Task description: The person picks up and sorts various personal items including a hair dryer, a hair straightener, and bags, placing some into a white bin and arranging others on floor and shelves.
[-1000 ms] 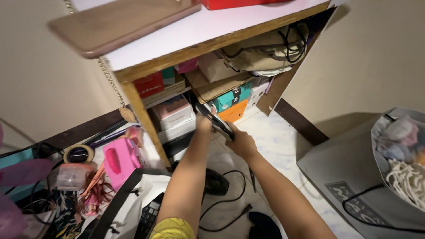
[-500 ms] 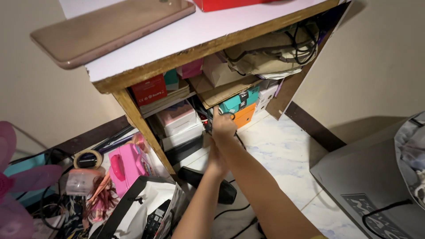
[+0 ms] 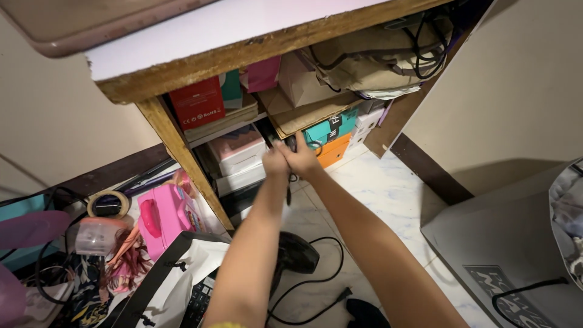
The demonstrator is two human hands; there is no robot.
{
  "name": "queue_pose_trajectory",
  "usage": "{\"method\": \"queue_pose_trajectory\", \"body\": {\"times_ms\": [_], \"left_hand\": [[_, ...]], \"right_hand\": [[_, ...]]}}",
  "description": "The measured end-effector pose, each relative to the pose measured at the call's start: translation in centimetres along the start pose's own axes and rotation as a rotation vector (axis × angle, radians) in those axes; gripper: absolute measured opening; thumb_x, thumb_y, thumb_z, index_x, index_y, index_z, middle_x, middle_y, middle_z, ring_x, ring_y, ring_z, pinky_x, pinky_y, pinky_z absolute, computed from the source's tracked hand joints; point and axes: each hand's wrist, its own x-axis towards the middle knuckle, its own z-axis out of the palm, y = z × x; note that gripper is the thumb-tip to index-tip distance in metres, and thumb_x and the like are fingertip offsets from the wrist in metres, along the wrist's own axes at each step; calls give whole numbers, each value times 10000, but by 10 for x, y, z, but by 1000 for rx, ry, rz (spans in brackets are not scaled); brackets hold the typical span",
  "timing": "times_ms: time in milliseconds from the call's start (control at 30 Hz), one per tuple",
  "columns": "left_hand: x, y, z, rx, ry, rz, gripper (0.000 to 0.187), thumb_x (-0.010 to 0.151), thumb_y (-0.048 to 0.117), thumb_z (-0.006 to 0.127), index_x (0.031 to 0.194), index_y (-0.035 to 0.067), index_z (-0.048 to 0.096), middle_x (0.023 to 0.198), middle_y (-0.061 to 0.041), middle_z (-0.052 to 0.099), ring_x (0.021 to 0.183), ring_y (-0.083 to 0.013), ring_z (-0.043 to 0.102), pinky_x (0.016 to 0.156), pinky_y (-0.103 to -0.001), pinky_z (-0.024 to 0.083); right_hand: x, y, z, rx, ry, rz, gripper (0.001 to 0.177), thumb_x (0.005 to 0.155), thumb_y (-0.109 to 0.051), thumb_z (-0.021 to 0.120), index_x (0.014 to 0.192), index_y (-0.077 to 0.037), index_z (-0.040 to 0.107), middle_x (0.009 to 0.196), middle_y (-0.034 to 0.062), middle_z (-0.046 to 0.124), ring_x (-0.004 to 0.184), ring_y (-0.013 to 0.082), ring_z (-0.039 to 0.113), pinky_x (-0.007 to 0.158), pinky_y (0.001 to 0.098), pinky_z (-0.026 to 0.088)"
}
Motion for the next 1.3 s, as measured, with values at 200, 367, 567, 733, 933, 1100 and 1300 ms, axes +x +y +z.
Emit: {"method": "queue_pose_trajectory", "body": {"times_ms": [200,367,567,733,933,1100,1300], "left_hand": [[72,-13,18,167,91,39,438,1035,366,508,1087,-50,633,869,-232,700,725,-359,665,642,-472,512],[-7,-25,-2,633,137,409,392,963,363,534,1172,51,647,999,-228,748,941,-436,700,813,-500,532],[-108,-8,-16,467,75,351,389,1041,363,422,1191,71,631,1052,-227,729,966,-440,686,781,-507,533],[4,2,0,976,400,356,446,1124,396,372,1072,47,647,1019,-226,712,951,-442,686,816,-528,545],[-71,34,-20,825,270,282,407,1025,405,515,1208,46,569,1216,-221,651,1103,-476,614,957,-563,478],[-137,39,-24,910,249,440,506,922,210,628,1356,-9,485,1401,-316,397,1179,-544,453,930,-569,462],[-208,25,-18,957,314,639,554,825,117,694,1325,-11,495,1361,-256,415,1212,-477,446,986,-519,472]], "right_hand": [[-6,28,23,337,-166,543,614,1026,-553,454,1601,-374,337,1228,79,633,954,365,696,784,509,574],[33,71,24,-44,145,-157,299,933,-302,690,976,-21,784,830,142,764,738,196,716,698,323,564],[47,36,12,308,-37,247,264,957,-187,610,1145,-70,754,888,101,728,654,174,608,555,321,483],[8,42,-4,402,-150,106,273,963,-103,584,1186,-83,741,920,0,726,731,108,605,576,275,453],[-40,108,-49,201,-248,94,316,937,-192,619,1222,-110,731,931,18,739,818,103,697,653,258,530],[-93,171,-76,-121,-439,247,506,823,-244,682,1319,-145,661,964,3,762,808,142,702,622,324,530],[-240,221,-62,-705,-494,265,627,723,-379,754,1288,-115,689,1111,82,739,988,230,682,801,378,531]]}}
